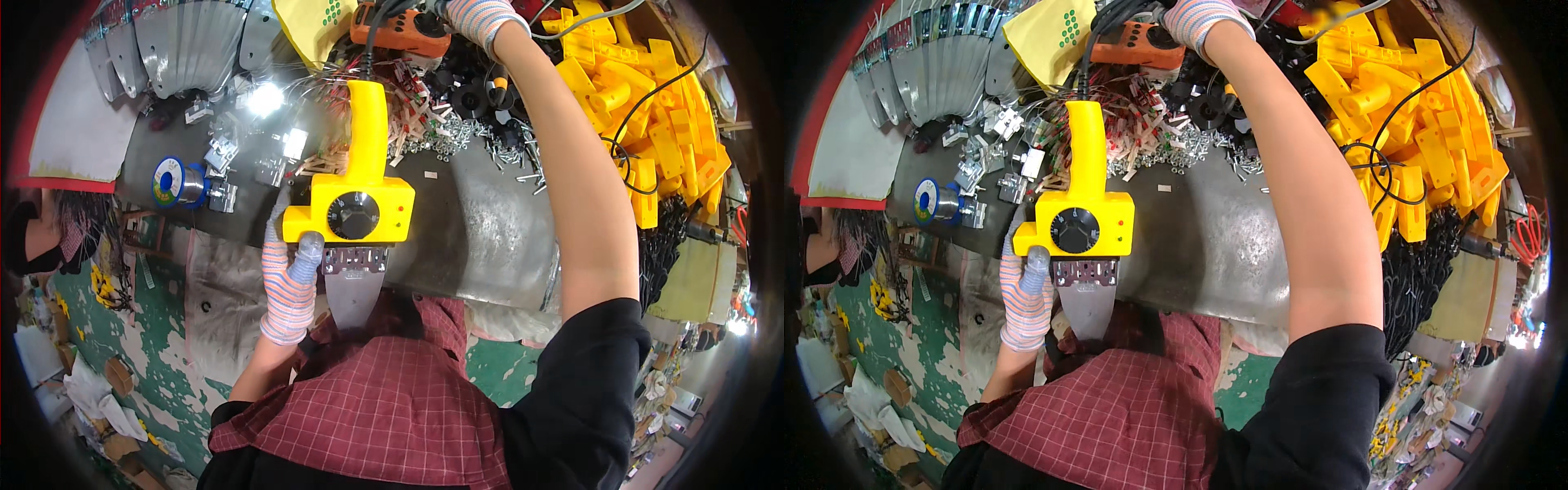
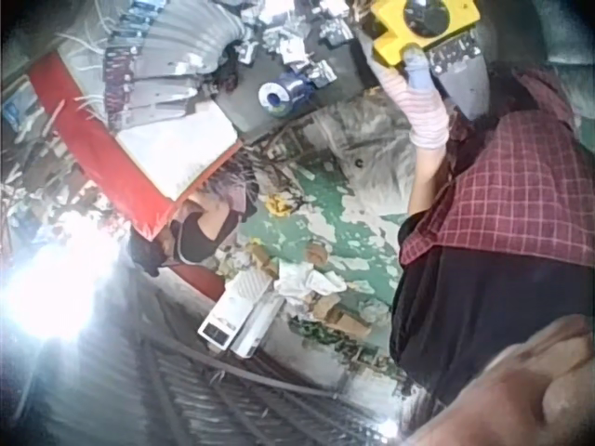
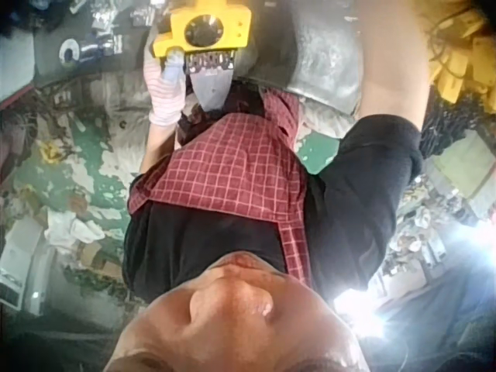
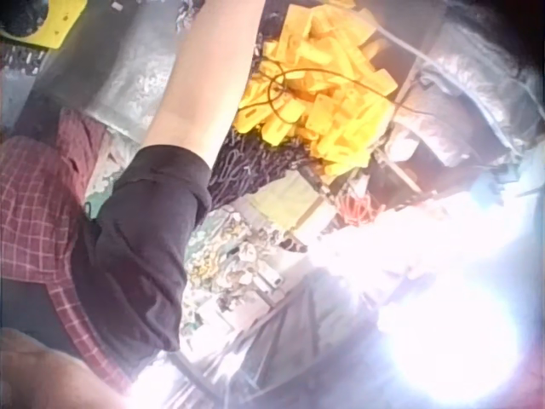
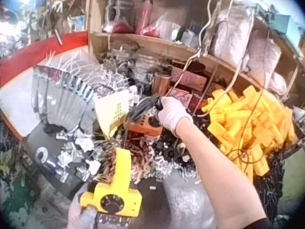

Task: Assemble internal components and screw together the yellow plastic housing of a small electric chainsaw.

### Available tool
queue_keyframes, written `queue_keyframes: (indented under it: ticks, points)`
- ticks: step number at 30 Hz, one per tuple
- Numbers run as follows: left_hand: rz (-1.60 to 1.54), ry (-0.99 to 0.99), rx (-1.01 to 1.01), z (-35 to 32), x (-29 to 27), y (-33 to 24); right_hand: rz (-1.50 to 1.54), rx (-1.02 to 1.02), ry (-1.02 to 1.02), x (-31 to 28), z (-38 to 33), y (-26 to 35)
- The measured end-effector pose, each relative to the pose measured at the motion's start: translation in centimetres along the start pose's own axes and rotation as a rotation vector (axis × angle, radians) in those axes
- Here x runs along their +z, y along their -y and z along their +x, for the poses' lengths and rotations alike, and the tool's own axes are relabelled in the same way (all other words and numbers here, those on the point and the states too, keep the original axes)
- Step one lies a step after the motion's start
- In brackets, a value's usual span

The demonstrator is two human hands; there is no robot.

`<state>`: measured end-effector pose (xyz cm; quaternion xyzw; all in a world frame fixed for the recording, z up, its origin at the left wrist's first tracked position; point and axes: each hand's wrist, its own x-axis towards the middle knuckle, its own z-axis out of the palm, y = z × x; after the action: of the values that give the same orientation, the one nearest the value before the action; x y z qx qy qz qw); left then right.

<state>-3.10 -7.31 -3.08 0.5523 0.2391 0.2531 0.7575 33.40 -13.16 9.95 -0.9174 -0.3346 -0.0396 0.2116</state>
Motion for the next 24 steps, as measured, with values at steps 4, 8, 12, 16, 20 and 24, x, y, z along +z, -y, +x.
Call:
queue_keyframes:
  ticks: [4, 8, 12, 16, 20, 24]
  points:
    - [0.008, 0.030, -0.051, -0.2, -0.6, -0.3, -0.051, -0.014, -0.013, -0.3, 0.0, -0.5]
    - [0.296, 0.094, -0.061, 0.0, -0.6, -3.2, -0.166, -0.077, 0.020, 0.4, 0.5, -1.6]
    - [0.942, 0.145, 0.133, 2.6, -2.0, -7.2, -0.186, -0.025, 0.053, 0.0, -0.2, -1.2]
    - [1.247, -0.057, 0.747, 10.6, 1.5, -12.5, -0.158, -0.014, 0.070, -0.8, -0.3, -0.3]
    - [1.765, -0.221, 0.503, 19.3, 5.4, -13.2, -0.181, -0.015, 0.098, -1.0, 0.1, -0.3]
    - [1.248, -0.207, 0.335, 22.6, 4.3, -11.2, -0.115, -0.010, 0.084, -1.1, -0.5, 0.4]
